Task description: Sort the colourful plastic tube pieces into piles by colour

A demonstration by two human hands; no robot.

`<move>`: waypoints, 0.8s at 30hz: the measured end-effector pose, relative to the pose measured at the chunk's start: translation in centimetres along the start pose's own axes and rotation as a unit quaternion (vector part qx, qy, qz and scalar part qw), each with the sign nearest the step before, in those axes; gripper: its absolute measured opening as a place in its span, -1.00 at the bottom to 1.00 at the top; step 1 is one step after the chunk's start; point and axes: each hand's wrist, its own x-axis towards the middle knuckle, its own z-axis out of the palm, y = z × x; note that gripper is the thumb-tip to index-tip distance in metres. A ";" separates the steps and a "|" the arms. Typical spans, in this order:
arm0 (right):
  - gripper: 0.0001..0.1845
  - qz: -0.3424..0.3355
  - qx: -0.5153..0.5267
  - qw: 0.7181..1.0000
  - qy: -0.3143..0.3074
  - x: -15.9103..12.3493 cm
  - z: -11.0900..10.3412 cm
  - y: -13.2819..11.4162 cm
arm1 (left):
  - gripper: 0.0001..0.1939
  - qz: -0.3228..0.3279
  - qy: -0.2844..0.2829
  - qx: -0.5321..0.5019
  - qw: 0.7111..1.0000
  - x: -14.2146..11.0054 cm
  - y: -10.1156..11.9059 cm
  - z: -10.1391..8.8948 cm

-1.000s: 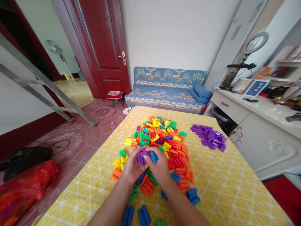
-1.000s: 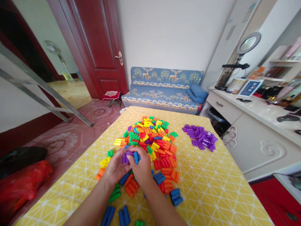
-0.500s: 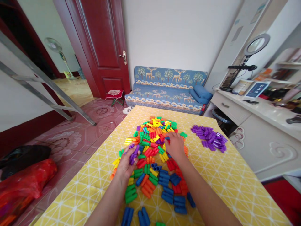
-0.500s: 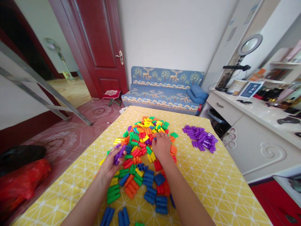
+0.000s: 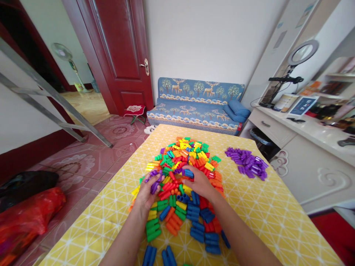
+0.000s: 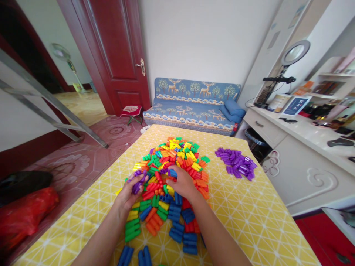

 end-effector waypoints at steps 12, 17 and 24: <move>-0.53 0.151 -0.153 0.975 0.061 3.2 1.7 -0.6 | -0.70 0.008 0.020 0.035 0.999 0.1 -0.4 0.1; -0.55 0.119 -0.084 0.987 0.065 4.3 2.2 0.0 | -0.69 0.011 0.015 0.034 0.999 0.3 -0.6 0.0; -0.69 0.082 -0.061 0.984 0.147 3.6 2.2 -0.7 | -0.72 -0.004 0.008 0.005 1.000 0.0 -0.2 0.3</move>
